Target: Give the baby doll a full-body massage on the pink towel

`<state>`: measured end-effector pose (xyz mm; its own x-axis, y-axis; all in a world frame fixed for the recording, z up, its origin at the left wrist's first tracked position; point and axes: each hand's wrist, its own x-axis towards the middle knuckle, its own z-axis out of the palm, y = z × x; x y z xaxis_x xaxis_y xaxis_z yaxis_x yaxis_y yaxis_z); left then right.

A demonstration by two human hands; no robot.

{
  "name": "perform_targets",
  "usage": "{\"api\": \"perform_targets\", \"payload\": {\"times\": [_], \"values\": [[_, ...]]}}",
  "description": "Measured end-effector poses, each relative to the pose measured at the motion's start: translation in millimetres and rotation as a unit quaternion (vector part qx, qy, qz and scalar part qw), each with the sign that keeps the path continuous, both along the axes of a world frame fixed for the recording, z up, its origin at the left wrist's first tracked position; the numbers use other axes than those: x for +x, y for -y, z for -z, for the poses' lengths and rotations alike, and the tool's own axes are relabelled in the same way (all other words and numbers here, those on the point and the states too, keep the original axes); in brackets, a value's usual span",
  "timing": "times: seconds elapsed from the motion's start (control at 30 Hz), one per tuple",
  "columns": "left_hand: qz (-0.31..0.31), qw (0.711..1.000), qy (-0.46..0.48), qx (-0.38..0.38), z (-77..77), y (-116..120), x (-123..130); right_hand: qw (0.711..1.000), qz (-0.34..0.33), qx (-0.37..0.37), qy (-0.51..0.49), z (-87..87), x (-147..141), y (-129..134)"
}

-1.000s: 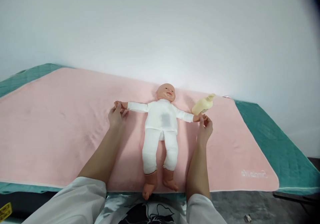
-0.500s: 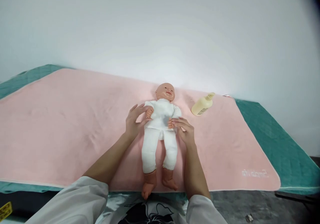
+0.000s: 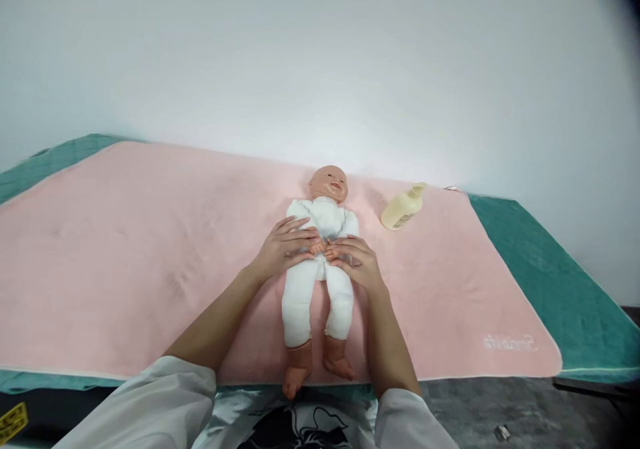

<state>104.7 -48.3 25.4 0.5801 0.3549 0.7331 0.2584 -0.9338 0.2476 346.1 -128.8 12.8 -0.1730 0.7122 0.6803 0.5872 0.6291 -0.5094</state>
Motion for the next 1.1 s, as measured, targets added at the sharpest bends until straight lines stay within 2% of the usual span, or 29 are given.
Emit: {"api": "perform_targets", "payload": {"times": [0.2, 0.3, 0.43, 0.5, 0.57, 0.7, 0.77, 0.83, 0.97, 1.03, 1.1], "values": [[0.011, 1.000, -0.004, -0.011, -0.6, -1, -1, 1.000, 0.008, 0.012, 0.022, -2.4, -2, 0], [-0.004, 1.000, 0.008, 0.002, 1.3, -2, -1, 0.999, 0.024, 0.027, 0.004, -0.9, -3, 0], [-0.030, 0.997, 0.070, 0.015, 4.0, -2, -1, 0.994, 0.063, 0.036, -0.077, 2.1, 1, 0], [-0.042, 0.991, 0.123, -0.017, 4.7, 1, -2, 0.986, 0.098, 0.037, -0.132, 1.7, 4, 1], [-0.071, 0.978, 0.179, -0.081, 4.5, 3, -4, 0.968, 0.149, 0.037, -0.196, -0.4, 8, 1], [-0.186, 0.923, 0.264, -0.208, 0.7, 4, -14, 0.903, 0.301, 0.004, -0.306, -8.0, 20, 5], [-0.242, 0.890, 0.304, -0.236, -2.0, -1, -21, 0.865, 0.380, -0.008, -0.327, -10.7, 30, 7], [-0.267, 0.861, 0.350, -0.256, -3.9, -10, -27, 0.837, 0.434, -0.027, -0.331, -10.9, 40, 9], [-0.270, 0.788, 0.428, -0.349, -2.3, -28, -39, 0.820, 0.473, -0.088, -0.308, -5.3, 58, 12], [-0.268, 0.735, 0.460, -0.421, 0.6, -35, -44, 0.817, 0.484, -0.108, -0.293, -2.1, 63, 12], [-0.259, 0.668, 0.494, -0.492, 3.4, -41, -49, 0.811, 0.495, -0.141, -0.279, 0.3, 67, 13]]}}
